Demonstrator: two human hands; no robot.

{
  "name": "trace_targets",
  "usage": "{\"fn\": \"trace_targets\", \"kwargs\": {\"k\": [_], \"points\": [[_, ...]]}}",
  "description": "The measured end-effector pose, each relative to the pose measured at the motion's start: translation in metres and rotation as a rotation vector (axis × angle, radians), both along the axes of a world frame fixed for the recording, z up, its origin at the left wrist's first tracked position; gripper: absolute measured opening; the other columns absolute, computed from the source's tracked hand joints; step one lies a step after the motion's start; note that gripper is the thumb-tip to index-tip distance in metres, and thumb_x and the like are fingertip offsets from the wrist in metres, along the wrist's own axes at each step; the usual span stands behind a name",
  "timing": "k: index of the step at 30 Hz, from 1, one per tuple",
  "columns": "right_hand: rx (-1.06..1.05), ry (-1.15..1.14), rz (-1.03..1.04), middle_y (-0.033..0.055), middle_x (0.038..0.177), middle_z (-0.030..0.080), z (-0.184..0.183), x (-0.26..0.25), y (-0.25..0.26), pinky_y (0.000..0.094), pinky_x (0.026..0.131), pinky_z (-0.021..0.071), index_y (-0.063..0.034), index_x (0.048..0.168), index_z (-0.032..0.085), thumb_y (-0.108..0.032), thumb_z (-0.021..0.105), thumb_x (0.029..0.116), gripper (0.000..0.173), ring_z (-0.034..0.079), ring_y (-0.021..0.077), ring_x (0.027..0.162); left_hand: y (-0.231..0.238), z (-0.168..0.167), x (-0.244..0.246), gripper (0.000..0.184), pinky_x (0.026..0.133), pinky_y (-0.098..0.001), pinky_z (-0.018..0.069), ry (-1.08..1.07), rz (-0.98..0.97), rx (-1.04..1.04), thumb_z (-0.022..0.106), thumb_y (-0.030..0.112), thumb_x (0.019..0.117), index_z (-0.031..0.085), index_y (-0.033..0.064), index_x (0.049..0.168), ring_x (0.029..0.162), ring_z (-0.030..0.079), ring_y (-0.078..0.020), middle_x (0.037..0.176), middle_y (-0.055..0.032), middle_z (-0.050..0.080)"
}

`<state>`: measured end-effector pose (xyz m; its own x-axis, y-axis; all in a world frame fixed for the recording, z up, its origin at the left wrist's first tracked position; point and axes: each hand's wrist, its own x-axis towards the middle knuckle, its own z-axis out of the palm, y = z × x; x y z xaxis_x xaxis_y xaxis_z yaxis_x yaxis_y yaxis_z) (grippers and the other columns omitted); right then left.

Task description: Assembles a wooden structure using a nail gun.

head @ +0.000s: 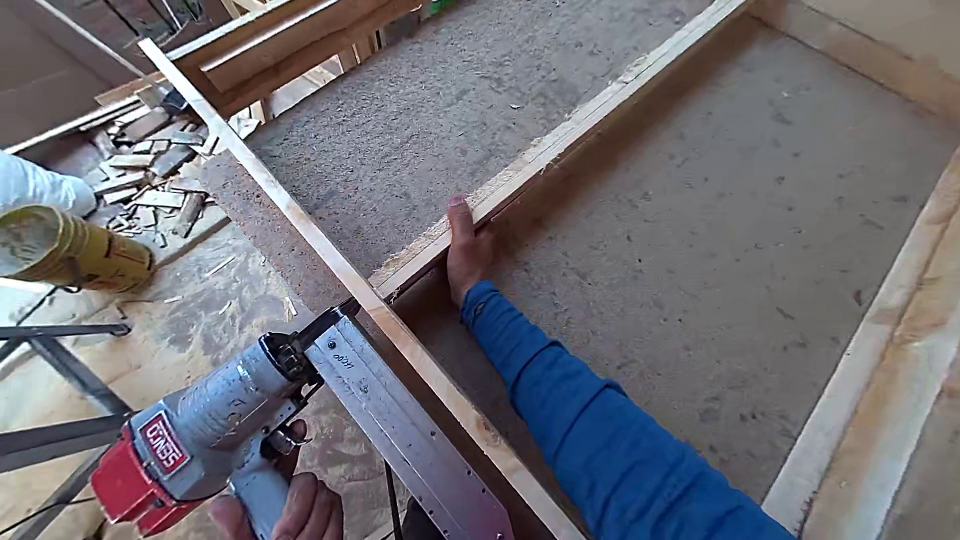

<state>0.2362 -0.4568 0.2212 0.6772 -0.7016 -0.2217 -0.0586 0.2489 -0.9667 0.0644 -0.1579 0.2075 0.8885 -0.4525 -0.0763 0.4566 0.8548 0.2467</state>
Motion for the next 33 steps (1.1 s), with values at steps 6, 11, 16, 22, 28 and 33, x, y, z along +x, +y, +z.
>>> {"fn": "trace_targets", "kwargs": {"k": [6, 11, 16, 22, 28, 33], "points": [[-0.035, 0.011, -0.002, 0.0104, 0.112, 0.071, 0.0, 0.0, 0.001, 0.0417, 0.093, 0.0603, -0.0046, 0.135, 0.055, -0.056, 0.062, 0.0971, 0.064, 0.071, 0.0173, 0.104, 0.014, -0.004, -0.001, 0.079, 0.056, -0.0409, 0.0596, 0.002, -0.107, -0.076, 0.059, 0.063, 0.0929, 0.048, 0.009, 0.15, 0.054, 0.065, -0.0221, 0.068, -0.0065, 0.063], [-0.024, 0.033, -0.005, 0.0117, 0.115, 0.071, 0.0, 0.0, 0.005, 0.0433, 0.094, 0.0595, -0.006, 0.138, 0.053, -0.058, 0.059, 0.0974, 0.066, 0.07, 0.0189, 0.106, 0.021, -0.014, -0.008, 0.069, 0.055, -0.0387, 0.0589, -0.013, -0.041, -0.052, 0.059, 0.063, 0.0927, 0.059, 0.0101, 0.137, 0.054, 0.065, -0.0191, 0.067, -0.0035, 0.063], [-0.029, 0.007, 0.01, 0.0124, 0.115, 0.071, -0.002, 0.0, 0.0, 0.0418, 0.096, 0.0587, -0.0034, 0.137, 0.053, -0.052, 0.062, 0.0978, 0.063, 0.07, 0.0182, 0.107, 0.02, -0.009, -0.01, 0.069, 0.053, -0.0365, 0.0584, -0.016, 0.033, 0.07, 0.063, 0.06, 0.09, 0.059, 0.0134, 0.14, 0.054, 0.066, -0.0179, 0.067, -0.0031, 0.066], [-0.11, 0.041, 0.021, 0.0093, 0.113, 0.072, -0.001, -0.002, -0.001, 0.0404, 0.097, 0.0579, -0.0038, 0.131, 0.06, -0.055, 0.061, 0.0975, 0.061, 0.07, 0.0162, 0.108, 0.01, -0.006, -0.015, 0.084, 0.054, -0.0423, 0.0601, -0.045, -0.027, -0.054, 0.057, 0.065, 0.093, 0.046, 0.0044, 0.151, 0.055, 0.067, -0.0237, 0.072, -0.0093, 0.066], [-0.119, -0.008, 0.011, 0.0104, 0.113, 0.07, -0.001, -0.001, 0.002, 0.0381, 0.095, 0.0587, -0.0019, 0.131, 0.058, -0.052, 0.057, 0.1015, 0.058, 0.07, 0.0156, 0.105, 0.002, -0.028, -0.013, 0.085, 0.058, -0.0445, 0.0607, -0.06, 0.017, -0.128, 0.058, 0.063, 0.0924, 0.047, -0.0021, 0.146, 0.057, 0.067, -0.0238, 0.072, -0.0091, 0.064], [-0.117, -0.029, 0.014, 0.0107, 0.118, 0.07, -0.004, 0.0, 0.002, 0.0391, 0.097, 0.0582, -0.0034, 0.134, 0.057, -0.053, 0.055, 0.102, 0.059, 0.069, 0.0168, 0.11, 0.003, -0.025, -0.021, 0.081, 0.062, -0.0465, 0.0615, -0.058, 0.024, -0.179, 0.055, 0.062, 0.0953, 0.048, -0.0014, 0.146, 0.057, 0.066, -0.0239, 0.069, -0.0076, 0.062]]}}
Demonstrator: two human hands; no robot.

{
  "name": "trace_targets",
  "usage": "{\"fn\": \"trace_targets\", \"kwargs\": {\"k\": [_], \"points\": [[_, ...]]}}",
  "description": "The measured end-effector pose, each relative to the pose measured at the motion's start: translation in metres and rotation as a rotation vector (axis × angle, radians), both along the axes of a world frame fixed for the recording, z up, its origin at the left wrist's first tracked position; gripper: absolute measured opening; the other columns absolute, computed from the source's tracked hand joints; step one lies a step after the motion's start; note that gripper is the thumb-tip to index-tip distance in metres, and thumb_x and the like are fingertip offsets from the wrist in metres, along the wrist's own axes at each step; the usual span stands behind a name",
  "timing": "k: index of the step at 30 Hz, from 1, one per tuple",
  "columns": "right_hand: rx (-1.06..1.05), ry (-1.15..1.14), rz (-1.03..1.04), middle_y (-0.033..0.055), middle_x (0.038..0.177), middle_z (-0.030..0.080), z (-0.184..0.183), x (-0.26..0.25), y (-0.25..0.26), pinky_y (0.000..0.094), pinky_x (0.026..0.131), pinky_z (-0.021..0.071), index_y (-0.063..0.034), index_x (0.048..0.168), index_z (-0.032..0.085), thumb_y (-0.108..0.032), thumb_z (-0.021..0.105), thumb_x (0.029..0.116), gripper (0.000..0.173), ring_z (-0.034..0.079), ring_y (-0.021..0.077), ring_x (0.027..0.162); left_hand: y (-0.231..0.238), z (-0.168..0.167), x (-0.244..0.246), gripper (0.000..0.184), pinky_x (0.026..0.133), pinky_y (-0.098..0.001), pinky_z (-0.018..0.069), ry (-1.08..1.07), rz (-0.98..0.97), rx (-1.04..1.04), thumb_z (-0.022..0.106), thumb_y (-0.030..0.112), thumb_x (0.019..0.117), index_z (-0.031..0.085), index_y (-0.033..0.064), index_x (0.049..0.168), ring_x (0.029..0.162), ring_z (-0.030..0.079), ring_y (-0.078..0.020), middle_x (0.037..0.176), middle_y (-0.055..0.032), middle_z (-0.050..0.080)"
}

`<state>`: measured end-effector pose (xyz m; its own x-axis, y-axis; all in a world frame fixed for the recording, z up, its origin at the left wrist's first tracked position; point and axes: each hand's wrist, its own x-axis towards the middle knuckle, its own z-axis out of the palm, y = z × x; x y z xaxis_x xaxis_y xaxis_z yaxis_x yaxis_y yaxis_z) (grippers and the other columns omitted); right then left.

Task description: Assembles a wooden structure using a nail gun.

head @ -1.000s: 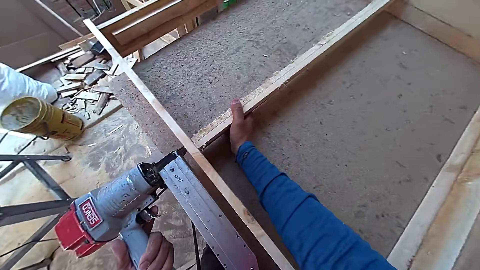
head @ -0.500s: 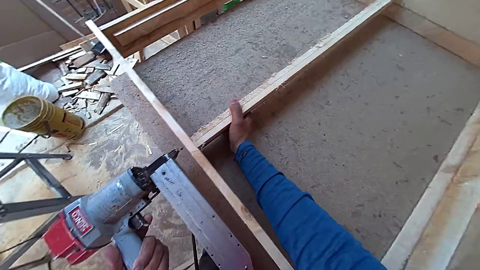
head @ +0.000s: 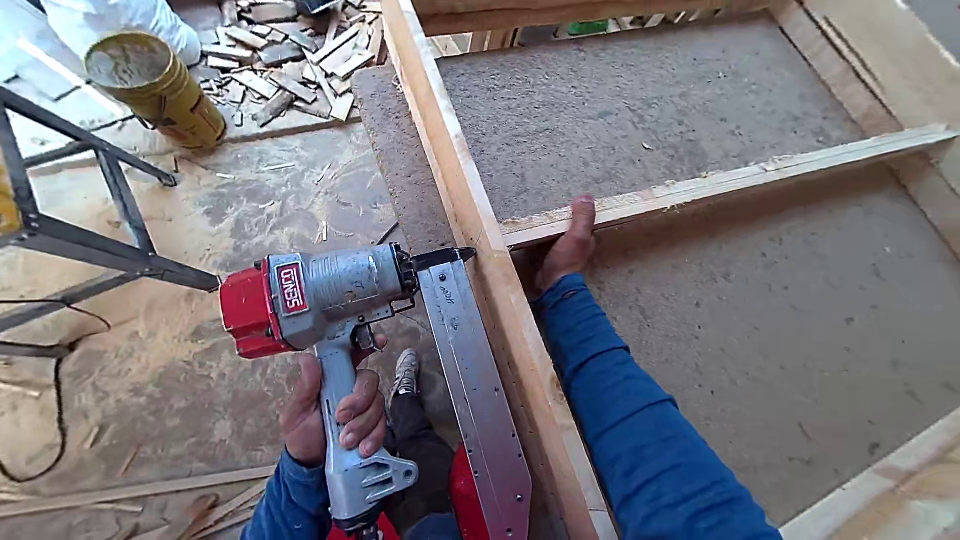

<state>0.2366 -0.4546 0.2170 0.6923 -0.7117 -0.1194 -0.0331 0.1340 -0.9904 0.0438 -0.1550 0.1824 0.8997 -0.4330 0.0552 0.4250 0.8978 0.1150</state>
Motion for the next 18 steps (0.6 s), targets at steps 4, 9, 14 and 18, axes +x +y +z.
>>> {"fn": "trace_targets", "kwargs": {"k": [4, 9, 14, 18], "points": [[0.06, -0.04, 0.001, 0.0149, 0.121, 0.069, -0.005, 0.003, -0.004, 0.0466, 0.096, 0.0596, -0.0029, 0.138, 0.054, -0.055, 0.056, 0.1004, 0.064, 0.07, 0.023, 0.111, 0.001, -0.001, -0.001, 0.082, 0.064, -0.0482, 0.0614, -0.012, -0.02, -0.032, 0.055, 0.062, 0.0952, 0.046, -0.0016, 0.146, 0.057, 0.066, -0.025, 0.068, -0.0079, 0.061], [0.054, -0.013, -0.007, 0.0141, 0.12, 0.068, 0.001, 0.003, 0.002, 0.0446, 0.096, 0.0594, -0.0027, 0.138, 0.053, -0.053, 0.055, 0.1023, 0.062, 0.069, 0.0211, 0.11, 0.006, 0.001, 0.0, 0.08, 0.062, -0.0471, 0.061, -0.012, -0.046, 0.017, 0.056, 0.061, 0.0947, 0.048, -0.0013, 0.144, 0.057, 0.066, -0.0248, 0.07, -0.0083, 0.063], [0.022, 0.055, -0.025, 0.0137, 0.106, 0.073, 0.002, 0.003, -0.004, 0.045, 0.09, 0.0608, -0.0018, 0.125, 0.062, -0.05, 0.058, 0.101, 0.054, 0.072, 0.021, 0.1, 0.017, 0.016, -0.002, 0.072, 0.053, -0.039, 0.0586, 0.053, -0.081, 0.126, 0.06, 0.06, 0.0932, 0.056, 0.0038, 0.139, 0.053, 0.065, -0.0208, 0.07, -0.0064, 0.065], [0.07, 0.047, 0.017, 0.0146, 0.1, 0.073, 0.005, 0.001, -0.01, 0.0465, 0.087, 0.062, -0.0006, 0.121, 0.062, -0.047, 0.066, 0.0967, 0.053, 0.073, 0.0224, 0.095, 0.02, 0.024, -0.005, 0.075, 0.054, -0.0355, 0.0582, 0.09, -0.053, 0.226, 0.068, 0.058, 0.0876, 0.056, 0.0075, 0.141, 0.053, 0.066, -0.0185, 0.069, -0.0056, 0.066]]}}
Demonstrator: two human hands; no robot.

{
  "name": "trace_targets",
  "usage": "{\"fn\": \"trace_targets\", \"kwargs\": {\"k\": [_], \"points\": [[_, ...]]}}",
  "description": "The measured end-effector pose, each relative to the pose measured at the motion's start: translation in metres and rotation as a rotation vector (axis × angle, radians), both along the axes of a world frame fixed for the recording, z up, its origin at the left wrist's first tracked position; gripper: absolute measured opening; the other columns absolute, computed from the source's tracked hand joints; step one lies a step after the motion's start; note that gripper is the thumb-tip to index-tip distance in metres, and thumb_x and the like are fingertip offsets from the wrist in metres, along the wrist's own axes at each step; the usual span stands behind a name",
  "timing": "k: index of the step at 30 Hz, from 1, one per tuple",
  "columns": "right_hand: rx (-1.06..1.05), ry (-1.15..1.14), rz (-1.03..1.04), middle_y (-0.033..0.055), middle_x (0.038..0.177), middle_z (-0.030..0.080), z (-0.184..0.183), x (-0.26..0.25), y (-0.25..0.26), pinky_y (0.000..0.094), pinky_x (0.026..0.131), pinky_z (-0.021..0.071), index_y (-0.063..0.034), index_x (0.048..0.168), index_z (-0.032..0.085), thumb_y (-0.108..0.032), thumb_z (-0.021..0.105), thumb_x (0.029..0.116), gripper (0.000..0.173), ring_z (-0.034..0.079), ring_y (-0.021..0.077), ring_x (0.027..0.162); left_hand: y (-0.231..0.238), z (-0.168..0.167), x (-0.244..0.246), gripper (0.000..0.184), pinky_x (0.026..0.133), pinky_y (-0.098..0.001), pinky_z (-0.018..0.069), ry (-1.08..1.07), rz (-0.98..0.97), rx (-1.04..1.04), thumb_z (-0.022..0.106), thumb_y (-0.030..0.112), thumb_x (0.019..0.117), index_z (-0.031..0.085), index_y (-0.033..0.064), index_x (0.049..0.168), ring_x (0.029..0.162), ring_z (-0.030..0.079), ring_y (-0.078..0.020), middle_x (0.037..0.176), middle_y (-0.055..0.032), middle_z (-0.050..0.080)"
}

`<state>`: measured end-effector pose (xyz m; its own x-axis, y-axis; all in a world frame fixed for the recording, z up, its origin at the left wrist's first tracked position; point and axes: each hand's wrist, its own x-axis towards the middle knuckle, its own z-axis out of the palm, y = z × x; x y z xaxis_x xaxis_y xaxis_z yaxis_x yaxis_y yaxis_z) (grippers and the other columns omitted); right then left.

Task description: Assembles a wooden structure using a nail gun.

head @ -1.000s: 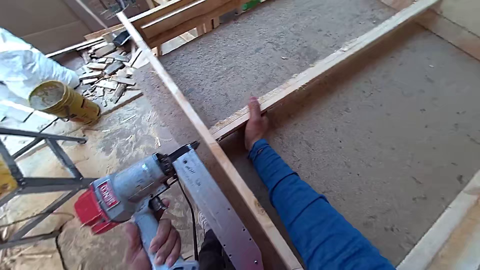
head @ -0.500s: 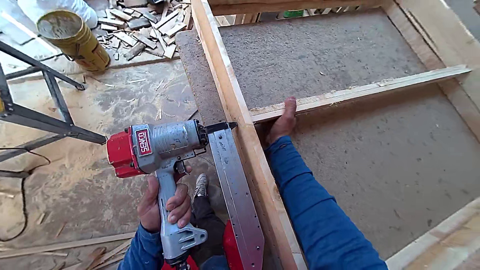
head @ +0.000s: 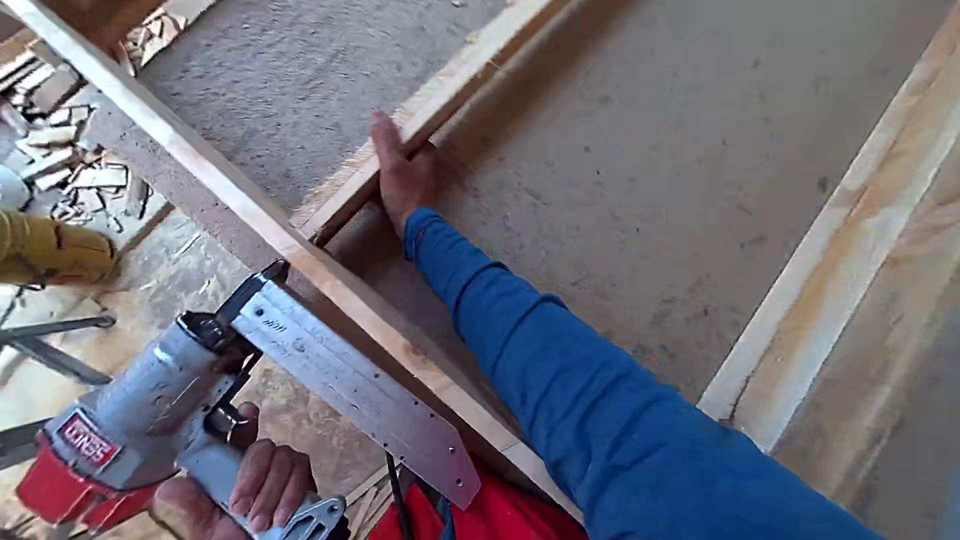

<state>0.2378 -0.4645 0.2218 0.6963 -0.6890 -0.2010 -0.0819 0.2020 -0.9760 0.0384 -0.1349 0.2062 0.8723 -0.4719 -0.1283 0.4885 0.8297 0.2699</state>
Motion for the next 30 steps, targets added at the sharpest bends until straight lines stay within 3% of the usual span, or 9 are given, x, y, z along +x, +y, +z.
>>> {"fn": "trace_targets", "kwargs": {"k": [5, 8, 11, 13, 16, 21, 25, 30], "points": [[0.086, -0.009, 0.039, 0.0155, 0.099, 0.071, 0.0, -0.003, -0.004, 0.0451, 0.084, 0.0624, 0.0005, 0.126, 0.054, -0.048, 0.072, 0.0922, 0.062, 0.073, 0.0227, 0.092, 0.001, 0.013, -0.006, 0.078, 0.048, -0.0327, 0.056, 0.055, 0.105, 0.103, 0.068, 0.061, 0.0853, 0.058, 0.0052, 0.138, 0.049, 0.063, -0.0167, 0.065, -0.0046, 0.064], [0.079, -0.013, 0.051, 0.0143, 0.099, 0.072, -0.004, -0.005, -0.004, 0.0451, 0.083, 0.0635, 0.0004, 0.128, 0.054, -0.051, 0.071, 0.0918, 0.065, 0.074, 0.0221, 0.091, -0.001, 0.013, -0.007, 0.078, 0.051, -0.0341, 0.0571, 0.014, 0.09, 0.103, 0.065, 0.061, 0.0881, 0.056, 0.0046, 0.14, 0.051, 0.064, -0.0171, 0.067, -0.0046, 0.065], [0.026, -0.014, 0.063, 0.0118, 0.106, 0.073, -0.002, -0.008, -0.002, 0.0429, 0.09, 0.0619, -0.0005, 0.131, 0.056, -0.052, 0.068, 0.0947, 0.064, 0.073, 0.019, 0.098, 0.003, -0.007, -0.007, 0.084, 0.056, -0.0397, 0.0588, -0.058, 0.047, 0.025, 0.056, 0.066, 0.092, 0.049, 0.0032, 0.147, 0.055, 0.065, -0.02, 0.071, -0.0061, 0.065], [-0.011, -0.018, 0.068, 0.0104, 0.108, 0.073, -0.001, -0.009, 0.0, 0.0422, 0.092, 0.061, -0.0013, 0.13, 0.058, -0.054, 0.064, 0.0963, 0.063, 0.072, 0.0179, 0.101, -0.004, -0.014, -0.007, 0.083, 0.056, -0.0415, 0.0586, -0.057, 0.057, -0.011, 0.054, 0.068, 0.0923, 0.05, 0.0043, 0.146, 0.054, 0.064, -0.0206, 0.069, -0.0055, 0.063], [0.034, -0.091, 0.069, 0.0141, 0.108, 0.072, -0.007, -0.007, 0.003, 0.0479, 0.084, 0.0645, -0.0006, 0.131, 0.056, -0.054, 0.06, 0.0997, 0.062, 0.074, 0.0244, 0.097, -0.011, -0.019, -0.008, 0.082, 0.058, -0.0429, 0.0599, -0.058, 0.048, -0.112, 0.052, 0.066, 0.0949, 0.048, 0.0032, 0.147, 0.054, 0.064, -0.0225, 0.069, -0.0071, 0.062], [0.064, -0.127, 0.102, 0.0168, 0.123, 0.068, -0.015, -0.004, 0.003, 0.0545, 0.091, 0.0612, -0.0037, 0.142, 0.05, -0.058, 0.055, 0.0999, 0.069, 0.07, 0.029, 0.111, -0.01, -0.035, -0.007, 0.079, 0.06, -0.0459, 0.0614, -0.083, 0.032, -0.254, 0.048, 0.063, 0.0982, 0.045, 0.002, 0.149, 0.054, 0.064, -0.0257, 0.067, -0.0081, 0.06], [-0.009, -0.117, 0.096, 0.0156, 0.132, 0.065, -0.01, -0.006, 0.008, 0.0503, 0.101, 0.0568, -0.0043, 0.144, 0.049, -0.057, 0.05, 0.103, 0.067, 0.066, 0.0255, 0.12, -0.009, -0.039, 0.0, 0.081, 0.059, -0.0463, 0.0614, -0.099, 0.023, -0.316, 0.048, 0.065, 0.0974, 0.044, 0.0028, 0.149, 0.053, 0.063, -0.0253, 0.066, -0.0067, 0.058], [-0.063, -0.116, 0.089, 0.0145, 0.133, 0.065, -0.006, -0.009, 0.013, 0.0473, 0.102, 0.0561, -0.0045, 0.143, 0.05, -0.053, 0.046, 0.1056, 0.061, 0.065, 0.0233, 0.121, -0.011, -0.043, 0.008, 0.081, 0.061, -0.0479, 0.0614, -0.115, -0.011, -0.338, 0.046, 0.064, 0.0981, 0.043, 0.0025, 0.15, 0.053, 0.063, -0.0255, 0.066, -0.0065, 0.057]]}}
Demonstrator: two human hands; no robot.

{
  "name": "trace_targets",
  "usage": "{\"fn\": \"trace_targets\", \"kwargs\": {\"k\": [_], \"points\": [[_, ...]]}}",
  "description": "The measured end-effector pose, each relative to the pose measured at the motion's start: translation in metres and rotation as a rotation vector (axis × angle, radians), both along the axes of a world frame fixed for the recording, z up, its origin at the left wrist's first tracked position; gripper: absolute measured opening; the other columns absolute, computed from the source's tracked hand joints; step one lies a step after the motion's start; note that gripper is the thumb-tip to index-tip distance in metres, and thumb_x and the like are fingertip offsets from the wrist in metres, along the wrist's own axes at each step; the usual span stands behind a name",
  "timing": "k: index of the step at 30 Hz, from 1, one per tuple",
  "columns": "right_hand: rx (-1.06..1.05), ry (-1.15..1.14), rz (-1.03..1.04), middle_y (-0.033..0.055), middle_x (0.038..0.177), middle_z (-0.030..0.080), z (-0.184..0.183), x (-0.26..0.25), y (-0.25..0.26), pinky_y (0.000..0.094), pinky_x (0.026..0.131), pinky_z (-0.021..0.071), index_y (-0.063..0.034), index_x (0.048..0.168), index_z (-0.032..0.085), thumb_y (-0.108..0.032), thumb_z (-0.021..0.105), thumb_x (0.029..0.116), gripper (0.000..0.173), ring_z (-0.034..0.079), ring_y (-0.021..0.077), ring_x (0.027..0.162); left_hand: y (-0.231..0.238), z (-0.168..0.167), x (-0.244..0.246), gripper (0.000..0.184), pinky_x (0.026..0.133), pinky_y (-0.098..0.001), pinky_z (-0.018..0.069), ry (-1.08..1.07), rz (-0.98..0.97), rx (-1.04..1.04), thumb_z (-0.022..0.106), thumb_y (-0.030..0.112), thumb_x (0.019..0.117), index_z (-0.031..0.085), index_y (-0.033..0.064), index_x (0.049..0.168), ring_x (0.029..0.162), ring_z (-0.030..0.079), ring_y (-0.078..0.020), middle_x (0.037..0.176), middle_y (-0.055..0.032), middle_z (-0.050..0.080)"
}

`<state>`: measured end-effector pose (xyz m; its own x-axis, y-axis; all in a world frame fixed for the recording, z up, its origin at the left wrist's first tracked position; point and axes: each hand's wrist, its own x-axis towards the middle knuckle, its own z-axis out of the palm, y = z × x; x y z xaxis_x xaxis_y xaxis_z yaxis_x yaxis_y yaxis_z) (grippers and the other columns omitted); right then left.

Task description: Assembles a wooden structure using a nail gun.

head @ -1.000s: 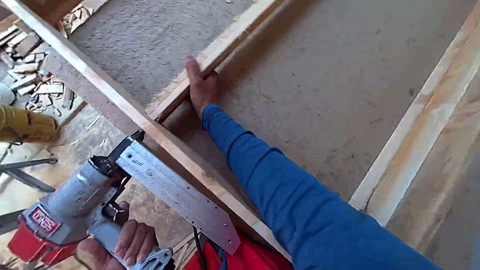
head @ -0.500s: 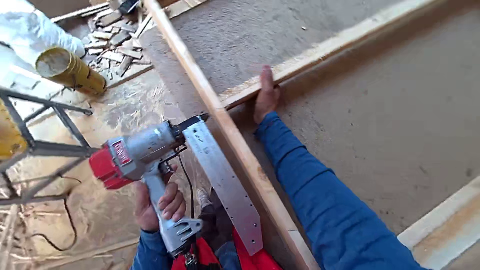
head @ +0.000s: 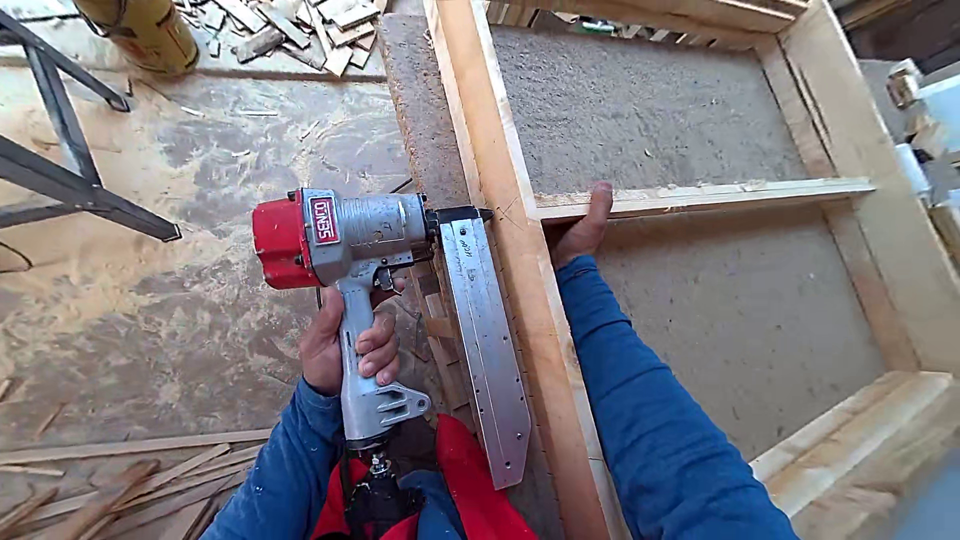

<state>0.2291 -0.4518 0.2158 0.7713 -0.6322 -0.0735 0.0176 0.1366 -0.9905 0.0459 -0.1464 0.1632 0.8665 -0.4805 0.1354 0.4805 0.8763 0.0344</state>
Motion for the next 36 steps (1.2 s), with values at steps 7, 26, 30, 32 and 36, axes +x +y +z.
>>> {"fn": "trace_targets", "kwargs": {"k": [7, 26, 30, 32, 36], "points": [[0.062, -0.001, 0.03, 0.0149, 0.132, 0.064, 0.006, -0.003, 0.003, 0.0484, 0.098, 0.0579, -0.0056, 0.145, 0.047, -0.051, 0.043, 0.1076, 0.059, 0.066, 0.024, 0.118, 0.004, 0.0, -0.006, 0.071, 0.061, -0.0477, 0.0608, 0.02, 0.031, -0.001, 0.047, 0.062, 0.099, 0.049, 0.0046, 0.141, 0.056, 0.064, -0.0272, 0.068, -0.0071, 0.057], [0.06, 0.026, 0.041, 0.0115, 0.132, 0.062, 0.019, -0.005, 0.014, 0.0448, 0.095, 0.0581, -0.0097, 0.146, 0.045, -0.047, 0.035, 0.1105, 0.052, 0.066, 0.0195, 0.116, 0.003, -0.001, -0.007, 0.073, 0.066, -0.0462, 0.0617, 0.069, 0.019, -0.044, 0.048, 0.061, 0.0997, 0.05, 0.0036, 0.144, 0.058, 0.065, -0.0246, 0.07, -0.0068, 0.06], [0.06, 0.009, 0.074, 0.0104, 0.132, 0.063, 0.016, -0.004, 0.012, 0.0465, 0.096, 0.0583, -0.0131, 0.148, 0.043, -0.051, 0.034, 0.1094, 0.055, 0.066, 0.0202, 0.116, 0.034, 0.009, 0.003, 0.077, 0.065, -0.047, 0.0619, 0.085, 0.092, 0.032, 0.053, 0.059, 0.0981, 0.045, 0.0023, 0.149, 0.058, 0.066, -0.0248, 0.07, -0.0078, 0.061], [0.043, 0.011, 0.083, 0.009, 0.135, 0.062, 0.013, -0.003, 0.01, 0.0473, 0.099, 0.0569, -0.0146, 0.149, 0.043, -0.053, 0.037, 0.1081, 0.056, 0.064, 0.0196, 0.121, 0.064, 0.023, 0.005, 0.073, 0.063, -0.0451, 0.0622, 0.068, 0.181, 0.17, 0.058, 0.052, 0.0984, 0.044, 0.0029, 0.151, 0.058, 0.066, -0.0233, 0.07, -0.0067, 0.061], [0.041, 0.028, 0.03, 0.0084, 0.124, 0.069, -0.006, -0.003, -0.003, 0.0503, 0.096, 0.0589, -0.0138, 0.142, 0.054, -0.064, 0.052, 0.0983, 0.067, 0.069, 0.0217, 0.113, 0.136, 0.069, 0.016, 0.07, 0.051, -0.0362, 0.0598, 0.063, 0.341, 0.711, 0.074, 0.045, 0.0894, 0.052, 0.0153, 0.149, 0.049, 0.062, -0.0155, 0.067, -0.0001, 0.062]]}}
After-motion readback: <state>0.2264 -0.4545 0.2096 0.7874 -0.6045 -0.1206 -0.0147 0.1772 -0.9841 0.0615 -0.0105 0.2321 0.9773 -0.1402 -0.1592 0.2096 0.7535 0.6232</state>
